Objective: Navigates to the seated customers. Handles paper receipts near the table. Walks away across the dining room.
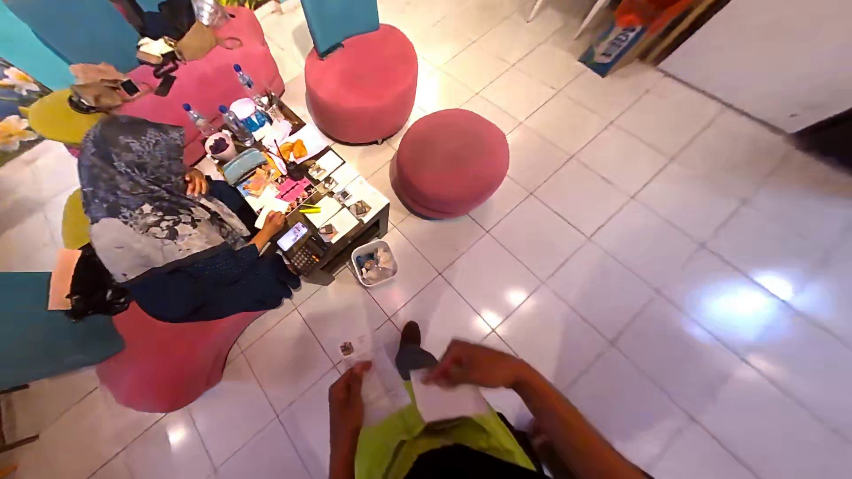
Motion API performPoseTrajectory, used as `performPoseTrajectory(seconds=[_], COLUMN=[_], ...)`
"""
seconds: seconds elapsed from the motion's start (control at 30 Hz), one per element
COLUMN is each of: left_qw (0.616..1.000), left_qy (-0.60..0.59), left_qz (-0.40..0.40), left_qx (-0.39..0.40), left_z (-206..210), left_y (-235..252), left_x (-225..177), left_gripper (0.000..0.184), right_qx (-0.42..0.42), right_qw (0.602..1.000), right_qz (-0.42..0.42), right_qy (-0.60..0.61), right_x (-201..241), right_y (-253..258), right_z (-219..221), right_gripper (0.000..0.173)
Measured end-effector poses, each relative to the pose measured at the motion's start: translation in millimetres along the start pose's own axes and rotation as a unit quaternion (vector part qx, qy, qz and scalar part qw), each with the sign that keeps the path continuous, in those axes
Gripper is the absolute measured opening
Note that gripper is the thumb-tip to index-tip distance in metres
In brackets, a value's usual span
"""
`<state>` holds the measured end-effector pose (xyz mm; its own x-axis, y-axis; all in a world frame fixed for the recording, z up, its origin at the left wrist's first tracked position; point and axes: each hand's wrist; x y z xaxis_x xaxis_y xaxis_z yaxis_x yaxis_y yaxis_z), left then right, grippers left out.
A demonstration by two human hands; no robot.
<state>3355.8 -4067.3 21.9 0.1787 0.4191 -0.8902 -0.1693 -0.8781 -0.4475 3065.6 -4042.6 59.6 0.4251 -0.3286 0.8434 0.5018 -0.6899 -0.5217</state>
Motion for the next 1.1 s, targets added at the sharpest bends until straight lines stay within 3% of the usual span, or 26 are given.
performPoseTrajectory(seconds=[0.1,0.17,0.23,0.37,0.5,0.6,0.73,0.8,0.93,1.1], left_qw=[0.994,0.988,0.989,0.998,0.99,0.987,0.985,0.986,0.989,0.992], left_qy=[-0.087,-0.114,-0.104,-0.055,-0.139,-0.159,-0.174,-0.168,-0.148,-0.116], left_qz=[-0.056,-0.081,-0.075,-0.033,0.012,0.017,0.009,-0.002,0.021,0.018], left_qx=[0.036,0.067,0.071,0.006,-0.016,-0.009,0.001,-0.001,-0.014,-0.046], left_z=[6,13,20,20,1,-10,-23,-30,-45,-58], left_y=[30,56,86,148,211,245,277,287,307,319], left_x=[-27,-45,-63,-81,-71,-71,-79,-83,-83,-83], left_gripper=[0.047,0.05,0.043,0.025,0.015,0.012,0.01,0.01,0.01,0.01], right_qx=[-0.21,-0.268,-0.278,-0.286,-0.298,-0.283,-0.224,-0.206,-0.211,-0.213], right_qw=[0.961,0.928,0.919,0.92,0.92,0.945,0.974,0.978,0.975,0.973], right_qz=[0.01,0.001,-0.001,0.001,0.014,0.021,0.027,0.04,0.022,-0.014], right_qy=[0.181,0.258,0.278,0.268,0.255,0.161,0.006,0.001,0.065,0.09], right_x=[12,21,31,40,45,51,56,61,62,54], right_y=[43,76,106,162,212,240,269,282,309,336], right_z=[-38,-52,-64,-81,-97,-112,-131,-137,-147,-154], right_gripper=[0.026,0.026,0.026,0.029,0.032,0.034,0.071,0.064,0.023,0.02])
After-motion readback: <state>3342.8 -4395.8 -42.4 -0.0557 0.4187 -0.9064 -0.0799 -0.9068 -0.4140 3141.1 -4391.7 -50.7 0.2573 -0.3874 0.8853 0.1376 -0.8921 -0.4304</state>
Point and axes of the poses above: each hand's wrist, its own y-axis towards the middle knuckle, its own z-axis out of the palm, x = y × z, and after that the axes turned 12 degrees about -y, right-handed
